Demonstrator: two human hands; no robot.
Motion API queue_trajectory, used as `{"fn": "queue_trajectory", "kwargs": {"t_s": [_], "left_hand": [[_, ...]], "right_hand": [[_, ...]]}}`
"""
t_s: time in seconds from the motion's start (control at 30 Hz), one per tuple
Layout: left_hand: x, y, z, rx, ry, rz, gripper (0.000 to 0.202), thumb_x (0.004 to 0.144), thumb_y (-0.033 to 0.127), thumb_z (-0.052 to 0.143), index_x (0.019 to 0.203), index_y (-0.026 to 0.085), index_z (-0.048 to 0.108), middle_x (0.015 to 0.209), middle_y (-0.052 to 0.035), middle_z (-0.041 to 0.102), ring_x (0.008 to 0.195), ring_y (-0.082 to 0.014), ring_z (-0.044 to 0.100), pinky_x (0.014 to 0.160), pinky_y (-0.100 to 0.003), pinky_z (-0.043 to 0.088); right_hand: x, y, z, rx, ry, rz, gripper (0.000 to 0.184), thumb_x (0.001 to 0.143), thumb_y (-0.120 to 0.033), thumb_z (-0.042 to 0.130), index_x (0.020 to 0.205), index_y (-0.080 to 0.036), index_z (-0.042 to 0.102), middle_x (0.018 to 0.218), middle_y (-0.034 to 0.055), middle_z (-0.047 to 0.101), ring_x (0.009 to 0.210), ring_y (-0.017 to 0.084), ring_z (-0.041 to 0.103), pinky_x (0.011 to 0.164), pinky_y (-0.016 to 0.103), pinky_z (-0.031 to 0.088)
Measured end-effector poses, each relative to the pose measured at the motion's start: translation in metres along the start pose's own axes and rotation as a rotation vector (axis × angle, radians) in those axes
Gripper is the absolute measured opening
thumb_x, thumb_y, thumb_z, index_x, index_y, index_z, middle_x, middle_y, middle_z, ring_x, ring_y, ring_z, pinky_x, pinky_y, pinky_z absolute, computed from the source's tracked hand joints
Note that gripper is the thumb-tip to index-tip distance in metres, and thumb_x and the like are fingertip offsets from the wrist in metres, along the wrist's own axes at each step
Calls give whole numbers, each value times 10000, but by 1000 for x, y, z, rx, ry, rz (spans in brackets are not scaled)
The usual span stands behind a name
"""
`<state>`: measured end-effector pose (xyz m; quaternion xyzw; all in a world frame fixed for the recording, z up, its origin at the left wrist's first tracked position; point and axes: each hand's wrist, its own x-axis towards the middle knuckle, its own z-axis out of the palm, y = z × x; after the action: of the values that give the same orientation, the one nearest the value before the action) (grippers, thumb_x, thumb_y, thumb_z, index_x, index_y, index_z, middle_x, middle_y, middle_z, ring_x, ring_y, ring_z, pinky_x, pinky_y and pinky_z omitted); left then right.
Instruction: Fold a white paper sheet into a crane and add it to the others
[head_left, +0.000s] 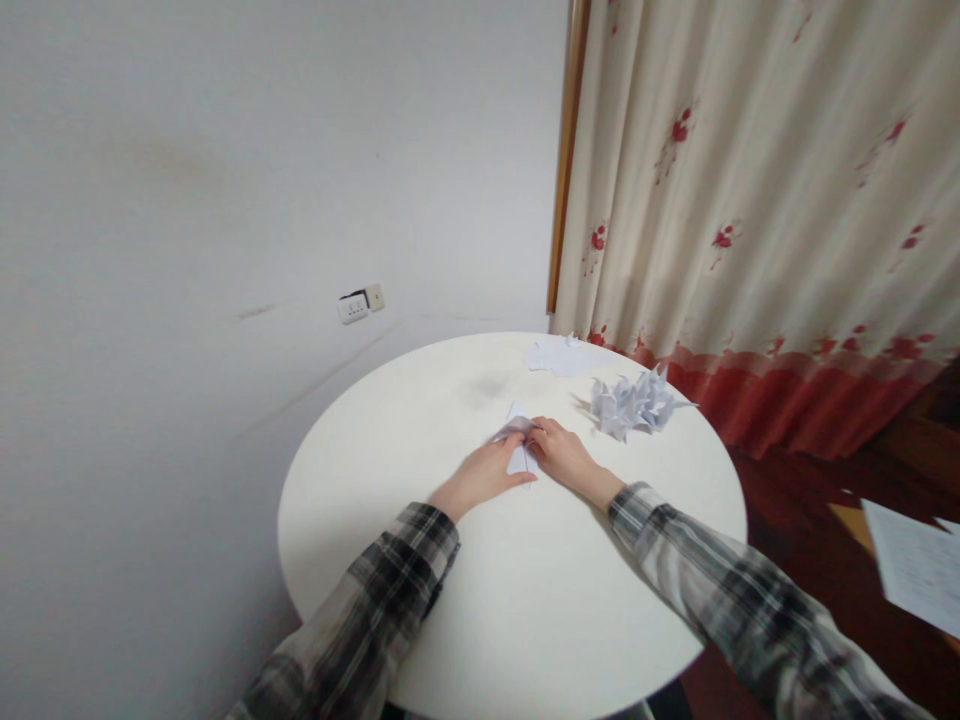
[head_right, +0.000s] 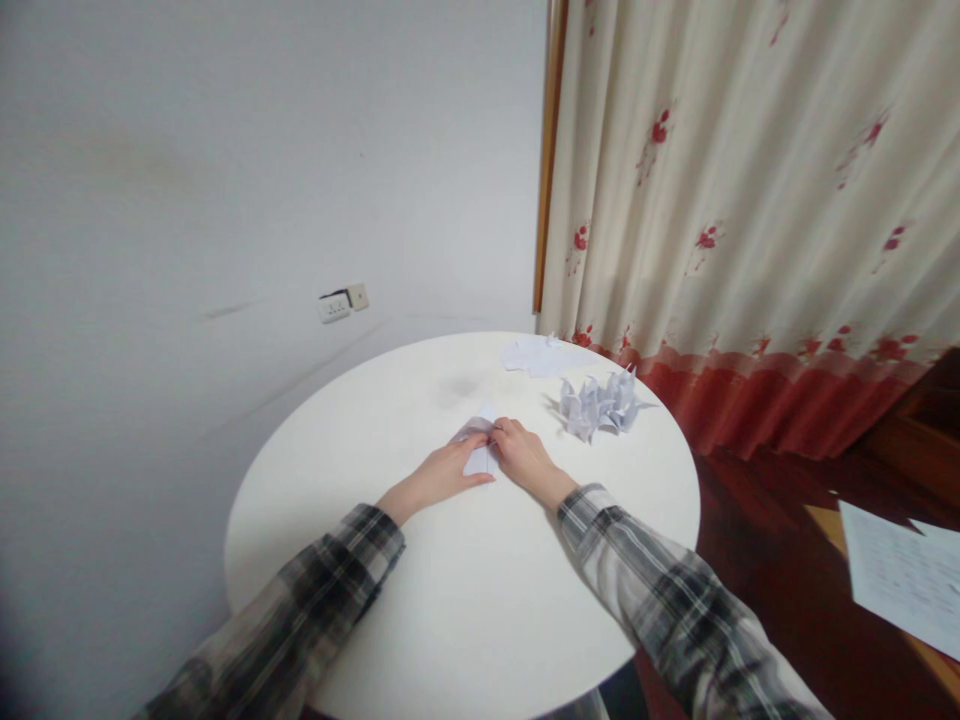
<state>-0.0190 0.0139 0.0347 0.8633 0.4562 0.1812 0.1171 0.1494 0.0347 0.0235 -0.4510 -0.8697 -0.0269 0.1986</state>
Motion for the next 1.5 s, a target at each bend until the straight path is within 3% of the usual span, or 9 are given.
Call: {"fn": "queue_trajectory", "kwargs": {"t_s": [0.47,0.73,0.83,0.97,1.3,1.5], "left_hand": [[1,-4,2,36,2,40,538,729,441,571,1183,190,428,1185,-99,526,1073,-251,504,911,-356,383],[0,-3,2,22,0,26,452,731,422,582,1100,191,461,1098,-83,564,1004,-238,540,857,-337,409],[-1,-4,2,22,3,74,385,751,397,568,1069,203,473,1086,-62,569,988,-221,544,844,-327,417],[1,-5,4,41,7,165,367,783,380,533,1105,211,488,1160,-58,544,1081,-208,490,939,-334,365],[1,-9,6,97,-13,178,326,805,406,496,1066,222,562,1179,-54,545,1115,-204,468,973,-340,343],[0,-12,6,83,-8,187,305,792,394,524,1044,227,572,1136,-30,572,1092,-190,488,962,-314,352]], "right_hand": [[1,0,3,-67,14,-6,173,864,-211,408,937,-159,557,1088,94,509,977,186,465,710,270,448],[0,-4,-4,-54,-30,9,167,863,-190,411,944,-158,553,1093,96,498,991,183,452,743,270,437],[0,-8,-9,-62,-59,29,163,860,-194,416,933,-157,556,1093,95,497,992,181,452,754,264,430],[1,-9,-10,-63,-63,48,163,855,-195,421,933,-156,559,1096,99,503,988,181,455,763,263,423],[0,1,-2,23,58,-30,116,800,-146,475,873,-171,562,1064,80,523,960,176,474,741,258,421],[-9,9,-8,244,222,-171,176,745,-67,468,857,-186,533,1112,71,502,1005,158,466,817,264,396]]}}
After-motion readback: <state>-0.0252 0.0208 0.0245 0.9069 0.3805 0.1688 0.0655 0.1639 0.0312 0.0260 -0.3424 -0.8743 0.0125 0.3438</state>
